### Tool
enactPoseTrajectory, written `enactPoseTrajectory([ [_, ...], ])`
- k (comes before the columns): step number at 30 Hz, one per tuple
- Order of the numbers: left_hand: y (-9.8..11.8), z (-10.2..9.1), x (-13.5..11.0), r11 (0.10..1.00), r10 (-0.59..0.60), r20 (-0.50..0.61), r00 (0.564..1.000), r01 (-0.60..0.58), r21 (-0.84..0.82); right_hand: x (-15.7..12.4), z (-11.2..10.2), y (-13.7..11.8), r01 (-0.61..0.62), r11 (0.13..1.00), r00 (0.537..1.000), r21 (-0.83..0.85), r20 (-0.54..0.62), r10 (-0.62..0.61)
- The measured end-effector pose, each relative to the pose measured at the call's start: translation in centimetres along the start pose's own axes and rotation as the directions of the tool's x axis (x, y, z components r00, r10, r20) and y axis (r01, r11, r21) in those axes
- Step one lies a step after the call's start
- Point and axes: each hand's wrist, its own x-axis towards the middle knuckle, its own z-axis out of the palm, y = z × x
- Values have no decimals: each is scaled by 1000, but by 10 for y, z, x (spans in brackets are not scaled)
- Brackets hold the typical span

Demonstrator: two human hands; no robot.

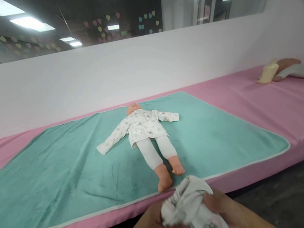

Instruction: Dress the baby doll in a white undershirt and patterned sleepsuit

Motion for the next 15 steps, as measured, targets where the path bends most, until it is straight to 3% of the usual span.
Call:
enactPoseTrajectory([
  [2,-2,-2,7,993,35,-83,996,-44,-107,0,5,8,-18,999,999,42,-26,19],
  [5,-11,-7,22,964,32,-237,971,-93,-249,-2,9,17,-118,992,993,-41,2,118],
  [7,-20,-10,27,958,28,-273,962,-104,-267,-5,7,17,-143,987,989,-69,21,145],
  [11,-25,-10,18,994,55,-205,977,-73,-83,-7,-2,5,-114,991,993,-67,27,116],
  [15,-13,-7,7,998,43,-147,988,-36,53,-5,-6,3,14,1000,1000,2,7,-14],
])
